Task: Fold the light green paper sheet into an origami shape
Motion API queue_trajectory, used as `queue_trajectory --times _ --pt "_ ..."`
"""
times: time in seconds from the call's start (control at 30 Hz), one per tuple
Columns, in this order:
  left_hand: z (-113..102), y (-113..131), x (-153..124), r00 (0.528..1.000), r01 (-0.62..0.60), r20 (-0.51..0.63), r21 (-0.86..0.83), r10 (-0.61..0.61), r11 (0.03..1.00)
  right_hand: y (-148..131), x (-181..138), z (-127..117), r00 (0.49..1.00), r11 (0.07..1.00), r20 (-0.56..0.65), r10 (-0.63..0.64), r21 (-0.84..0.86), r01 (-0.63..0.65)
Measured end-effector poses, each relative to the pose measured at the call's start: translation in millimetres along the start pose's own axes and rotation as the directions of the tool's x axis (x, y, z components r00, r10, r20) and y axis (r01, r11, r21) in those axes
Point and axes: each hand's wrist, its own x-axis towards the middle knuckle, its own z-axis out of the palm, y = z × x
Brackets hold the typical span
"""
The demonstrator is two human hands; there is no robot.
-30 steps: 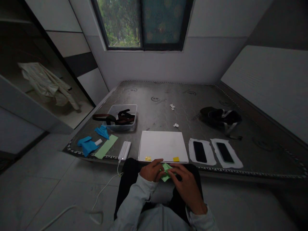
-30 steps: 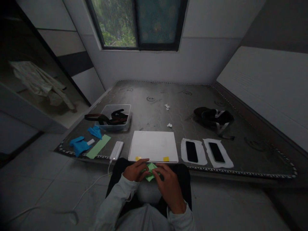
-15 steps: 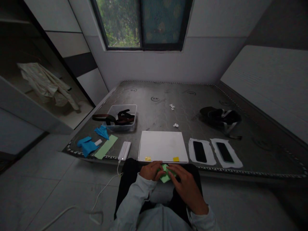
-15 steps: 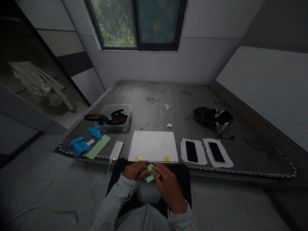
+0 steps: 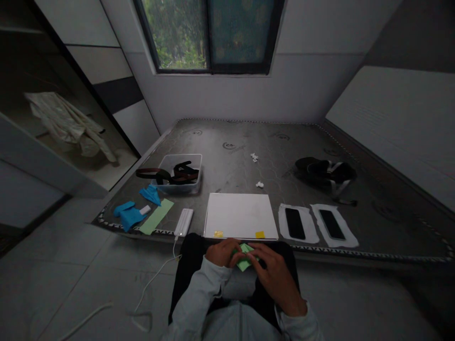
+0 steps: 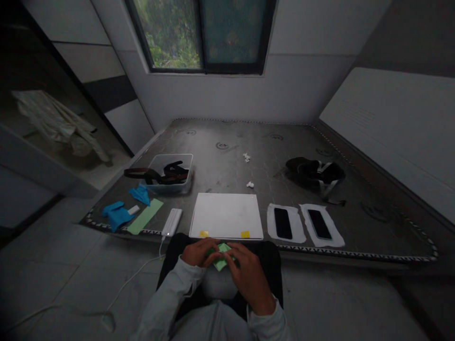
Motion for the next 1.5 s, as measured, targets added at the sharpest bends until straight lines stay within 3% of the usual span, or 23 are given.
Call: queue_trajectory --times 0.2,0.37,0.53,0.73,0.97,1.17,1.33,1.5 --pt "-0.4 -0.5 -0.1 0.999 0.038 0.021 -0.035 -0.038 0.999 2.8 -2.4 0.7 0.989 1.000 0.145 0.007 -0.011 -0.006" --pt "1.0 -4.6 1.3 0.997 0.072 -0.006 -0.076 -0.073 0.995 10.1 -6.7 3.0 0.962 0.997 0.264 -0.065 -0.029 0.075" --pt "3.3 -10.0 0.9 0.995 0.065 -0.063 -0.117 -0.072 0.991 13.6 -5.9 6.2 0.969 0.993 0.222 -0.112 -0.011 0.117" --pt "1.5 -9.9 0.5 0.981 -0.110 -0.174 -0.150 0.083 0.983 9.6 -3.4 2.5 0.974 0.995 0.203 -0.097 0.013 0.096" --pt "7.3 -15.6 -1.7 0.966 -0.227 -0.160 -0.147 0.204 0.963 3.3 -2.8 -6.8 0.991 0.996 0.119 -0.063 0.076 0.054" --pt "-0.5 -16.8 -2.4 0.952 -0.244 -0.245 -0.236 0.186 0.941 1.0 -1.3 -8.4 0.999 0.995 0.033 -0.035 0.096 0.032" --pt "-8.0 -15.6 -4.8 0.923 -0.328 -0.247 -0.110 0.294 0.938 -2.7 0.3 -9.1 1.000 0.994 -0.014 -0.011 0.109 0.013" --pt "-2.8 -21.3 -5.1 0.920 -0.339 -0.208 0.011 0.333 0.941 -1.2 0.5 -10.3 0.999 0.994 -0.036 -0.031 0.102 0.035"
